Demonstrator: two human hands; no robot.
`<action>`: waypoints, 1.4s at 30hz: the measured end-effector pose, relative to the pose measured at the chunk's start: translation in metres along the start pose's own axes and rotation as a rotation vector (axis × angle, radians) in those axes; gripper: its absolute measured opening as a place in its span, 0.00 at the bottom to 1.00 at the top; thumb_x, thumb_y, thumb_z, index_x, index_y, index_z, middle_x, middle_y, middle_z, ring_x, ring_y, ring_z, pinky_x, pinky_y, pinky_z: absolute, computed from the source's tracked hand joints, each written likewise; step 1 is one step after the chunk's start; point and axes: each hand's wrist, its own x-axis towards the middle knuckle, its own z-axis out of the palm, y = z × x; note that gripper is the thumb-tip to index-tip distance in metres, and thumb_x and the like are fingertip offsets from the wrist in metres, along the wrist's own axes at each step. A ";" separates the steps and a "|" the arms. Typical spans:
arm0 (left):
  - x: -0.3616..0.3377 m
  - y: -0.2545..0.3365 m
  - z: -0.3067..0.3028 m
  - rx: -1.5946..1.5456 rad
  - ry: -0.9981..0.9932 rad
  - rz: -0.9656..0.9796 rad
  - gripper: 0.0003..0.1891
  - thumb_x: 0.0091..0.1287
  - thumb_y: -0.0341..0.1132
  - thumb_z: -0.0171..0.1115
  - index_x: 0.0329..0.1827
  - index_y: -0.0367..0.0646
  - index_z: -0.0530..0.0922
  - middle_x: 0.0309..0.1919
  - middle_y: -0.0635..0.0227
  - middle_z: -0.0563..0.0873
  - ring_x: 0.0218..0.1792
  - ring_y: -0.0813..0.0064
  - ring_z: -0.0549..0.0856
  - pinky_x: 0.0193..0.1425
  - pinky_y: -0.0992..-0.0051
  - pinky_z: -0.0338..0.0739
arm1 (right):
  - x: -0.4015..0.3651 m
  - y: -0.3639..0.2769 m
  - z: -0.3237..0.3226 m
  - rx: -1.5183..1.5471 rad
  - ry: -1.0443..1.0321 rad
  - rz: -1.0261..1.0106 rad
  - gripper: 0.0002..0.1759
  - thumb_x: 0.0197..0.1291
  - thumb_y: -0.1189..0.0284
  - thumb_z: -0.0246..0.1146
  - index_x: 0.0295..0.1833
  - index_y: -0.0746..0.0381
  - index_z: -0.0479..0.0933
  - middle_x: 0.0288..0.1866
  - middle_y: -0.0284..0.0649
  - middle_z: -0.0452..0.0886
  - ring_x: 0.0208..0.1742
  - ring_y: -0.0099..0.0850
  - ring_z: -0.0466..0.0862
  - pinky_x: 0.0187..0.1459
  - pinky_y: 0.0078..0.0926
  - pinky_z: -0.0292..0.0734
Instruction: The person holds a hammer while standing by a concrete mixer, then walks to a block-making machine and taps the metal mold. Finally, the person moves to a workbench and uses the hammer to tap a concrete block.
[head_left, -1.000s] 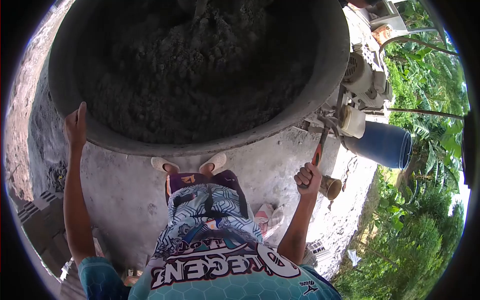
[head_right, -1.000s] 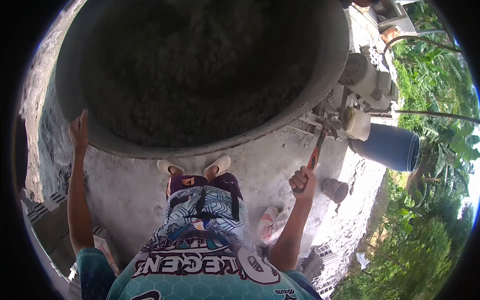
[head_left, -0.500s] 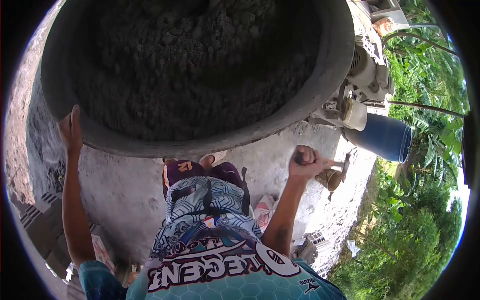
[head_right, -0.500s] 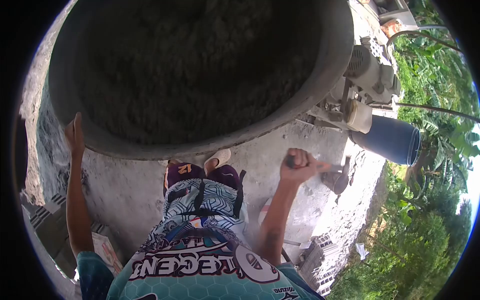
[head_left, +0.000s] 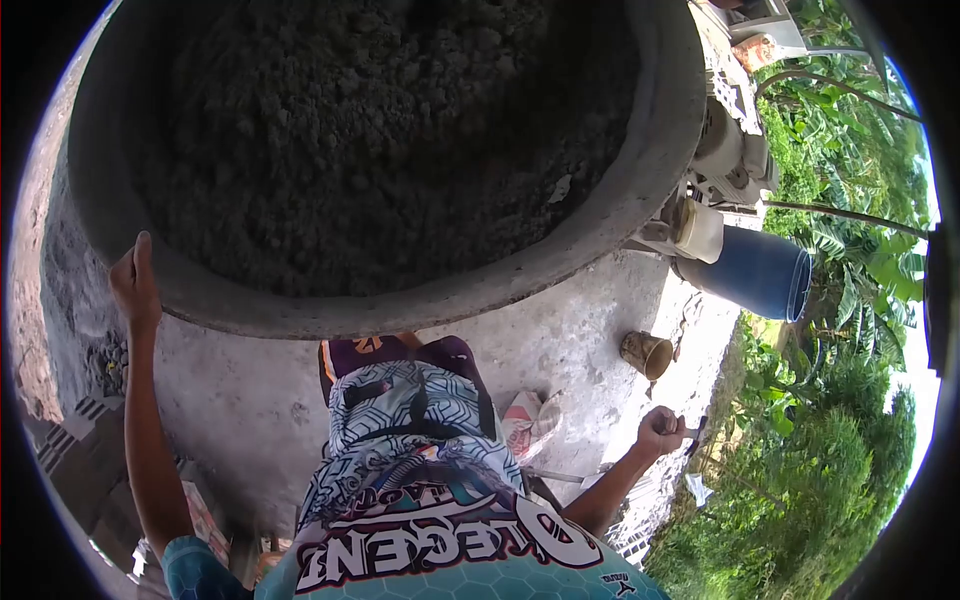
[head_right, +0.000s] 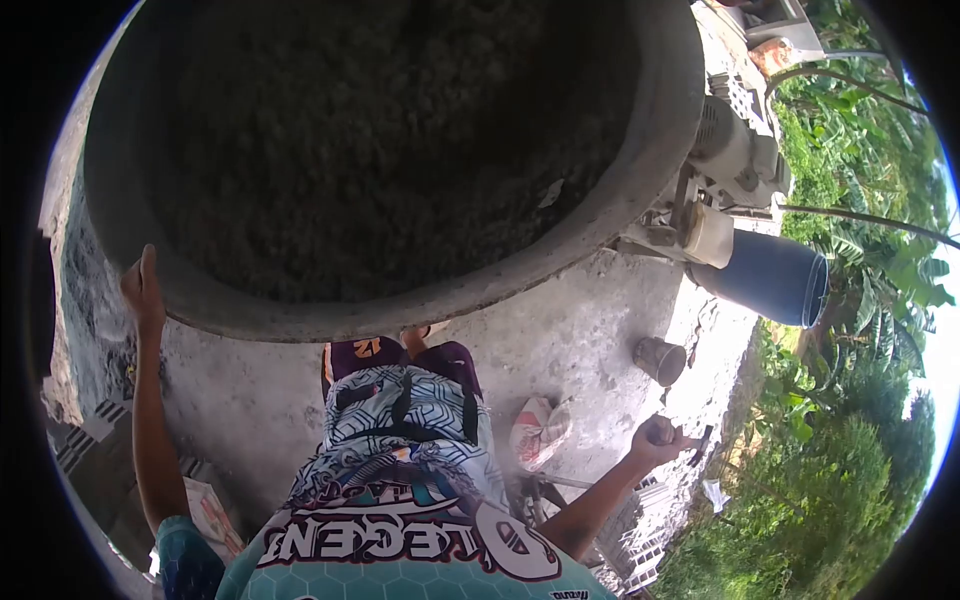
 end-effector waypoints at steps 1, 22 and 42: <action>0.000 0.000 0.000 -0.001 0.000 -0.008 0.28 0.78 0.43 0.57 0.19 0.39 0.59 0.17 0.76 0.53 0.21 0.87 0.54 0.24 0.69 0.47 | 0.007 -0.013 0.014 0.031 0.091 -0.204 0.24 0.64 0.70 0.54 0.15 0.51 0.55 0.09 0.27 0.56 0.13 0.24 0.64 0.34 0.31 0.76; -0.002 0.001 0.000 0.034 0.037 -0.009 0.28 0.77 0.44 0.57 0.20 0.38 0.60 0.17 0.74 0.54 0.22 0.86 0.55 0.25 0.69 0.48 | 0.016 -0.010 0.012 -0.112 -0.016 -0.118 0.22 0.68 0.72 0.53 0.18 0.52 0.60 0.11 0.26 0.59 0.13 0.23 0.62 0.29 0.28 0.71; -0.008 0.007 -0.003 0.030 0.094 0.019 0.30 0.77 0.45 0.58 0.18 0.40 0.60 0.16 0.74 0.52 0.21 0.87 0.54 0.24 0.69 0.46 | -0.009 0.051 0.066 -0.290 -0.379 0.163 0.15 0.71 0.74 0.49 0.28 0.53 0.66 0.17 0.24 0.59 0.17 0.20 0.63 0.26 0.25 0.64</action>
